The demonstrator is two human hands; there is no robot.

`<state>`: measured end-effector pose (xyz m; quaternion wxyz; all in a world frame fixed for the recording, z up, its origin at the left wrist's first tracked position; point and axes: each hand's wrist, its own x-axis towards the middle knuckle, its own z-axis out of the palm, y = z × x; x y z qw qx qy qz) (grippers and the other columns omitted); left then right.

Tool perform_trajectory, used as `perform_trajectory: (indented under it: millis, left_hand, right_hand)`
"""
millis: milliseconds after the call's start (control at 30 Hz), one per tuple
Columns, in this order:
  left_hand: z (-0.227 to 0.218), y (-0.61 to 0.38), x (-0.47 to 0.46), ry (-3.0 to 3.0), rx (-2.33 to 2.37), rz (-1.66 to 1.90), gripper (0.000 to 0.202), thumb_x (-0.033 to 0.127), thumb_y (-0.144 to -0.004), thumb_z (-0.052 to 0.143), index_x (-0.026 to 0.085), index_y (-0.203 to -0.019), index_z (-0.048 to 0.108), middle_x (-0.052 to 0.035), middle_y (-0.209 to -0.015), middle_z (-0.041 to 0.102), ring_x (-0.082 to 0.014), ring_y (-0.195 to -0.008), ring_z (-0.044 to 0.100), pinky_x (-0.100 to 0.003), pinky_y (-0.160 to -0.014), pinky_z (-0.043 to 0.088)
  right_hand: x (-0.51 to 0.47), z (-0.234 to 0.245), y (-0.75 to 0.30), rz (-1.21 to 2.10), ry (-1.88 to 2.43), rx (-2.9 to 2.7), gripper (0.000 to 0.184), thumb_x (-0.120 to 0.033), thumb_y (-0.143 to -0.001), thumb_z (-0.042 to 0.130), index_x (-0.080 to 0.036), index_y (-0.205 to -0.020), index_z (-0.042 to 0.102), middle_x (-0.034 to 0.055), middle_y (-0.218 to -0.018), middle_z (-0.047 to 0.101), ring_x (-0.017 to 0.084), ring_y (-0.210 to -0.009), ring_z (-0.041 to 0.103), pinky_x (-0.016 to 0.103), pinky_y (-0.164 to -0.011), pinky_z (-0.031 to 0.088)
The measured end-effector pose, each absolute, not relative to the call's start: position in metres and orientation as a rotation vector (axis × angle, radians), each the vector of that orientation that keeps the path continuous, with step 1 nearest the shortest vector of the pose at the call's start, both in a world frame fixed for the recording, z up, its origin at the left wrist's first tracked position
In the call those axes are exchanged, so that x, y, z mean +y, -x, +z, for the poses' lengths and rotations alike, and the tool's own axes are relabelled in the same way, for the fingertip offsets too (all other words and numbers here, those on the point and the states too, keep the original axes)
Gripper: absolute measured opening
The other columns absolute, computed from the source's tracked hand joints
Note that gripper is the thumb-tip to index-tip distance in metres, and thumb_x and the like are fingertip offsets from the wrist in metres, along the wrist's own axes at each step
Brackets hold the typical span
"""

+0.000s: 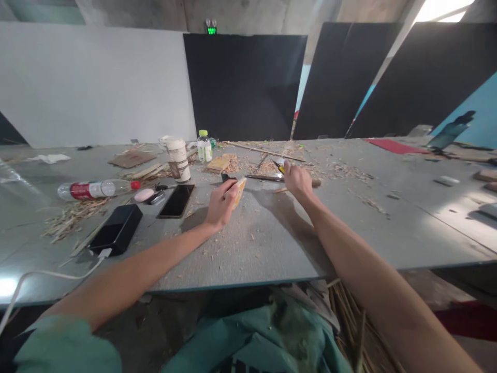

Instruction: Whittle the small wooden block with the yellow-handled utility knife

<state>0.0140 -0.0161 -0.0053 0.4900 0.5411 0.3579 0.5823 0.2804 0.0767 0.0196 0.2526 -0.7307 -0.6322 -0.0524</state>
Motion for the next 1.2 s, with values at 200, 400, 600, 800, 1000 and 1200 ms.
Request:
perform_trajectory:
  millis: [200,400,600,800,1000,1200]
  left_hand:
    - [0.000,-0.004,0.002,-1.637,1.037,1.611,0.036,0.049,-0.099,0.058,0.022,-0.076,0.063,-0.0052,-0.077,0.053,-0.0258,-0.087,0.055,-0.038,-0.090,0.048]
    - [-0.002,0.000,0.007,-1.747,1.055,1.618,0.038,0.049,-0.103,0.054,0.022,-0.078,0.064,-0.0039,-0.076,0.054,-0.0234,-0.079,0.052,-0.035,-0.084,0.044]
    - [-0.004,-0.005,0.006,-1.738,1.063,1.544,0.029,0.048,-0.099,0.060,0.022,-0.095,0.074,-0.0061,-0.091,0.068,-0.0252,-0.091,0.059,-0.034,-0.087,0.042]
    - [-0.002,-0.005,0.002,-1.922,1.185,1.397,0.035,0.053,-0.095,0.064,0.023,-0.112,0.072,-0.0098,-0.113,0.074,-0.0280,-0.103,0.066,-0.038,-0.089,0.047]
    - [-0.002,-0.008,0.005,-1.982,1.287,1.392,0.027,0.047,-0.094,0.065,0.022,-0.101,0.072,-0.0051,-0.098,0.075,-0.0239,-0.089,0.066,-0.037,-0.079,0.048]
    - [0.017,-0.006,-0.024,-2.171,1.134,1.454,0.037,0.042,-0.087,0.069,0.020,-0.116,0.068,-0.0080,-0.109,0.072,-0.0251,-0.097,0.065,-0.039,-0.087,0.051]
  right_hand:
    - [0.063,0.019,-0.242,0.066,1.416,-2.157,0.057,-0.061,-0.110,0.035,-0.019,-0.088,0.067,0.0066,-0.077,0.068,0.020,-0.072,0.060,0.029,-0.066,0.033]
    - [0.047,0.022,-0.227,0.102,1.195,-2.255,0.041,-0.050,-0.110,0.035,-0.022,-0.093,0.059,0.0029,-0.080,0.063,0.018,-0.072,0.054,0.028,-0.067,0.030]
    - [0.042,0.023,-0.219,0.097,1.370,-2.203,0.059,-0.051,-0.112,0.023,-0.022,-0.071,0.052,0.0041,-0.067,0.059,0.018,-0.064,0.049,0.030,-0.065,0.027]
    - [0.039,0.024,-0.216,0.026,1.482,-2.203,0.067,-0.054,-0.113,0.020,-0.019,-0.069,0.057,0.0059,-0.064,0.059,0.018,-0.062,0.051,0.031,-0.063,0.026]
    - [0.041,0.025,-0.211,-0.187,1.602,-2.262,0.065,-0.045,-0.114,0.022,-0.016,-0.091,0.075,0.0129,-0.082,0.074,0.023,-0.077,0.067,0.031,-0.067,0.030]
    - [0.061,0.023,-0.230,-0.109,1.919,-2.005,0.071,-0.047,-0.114,0.019,-0.013,-0.102,0.081,0.0205,-0.104,0.080,0.029,-0.097,0.074,0.031,-0.080,0.044]
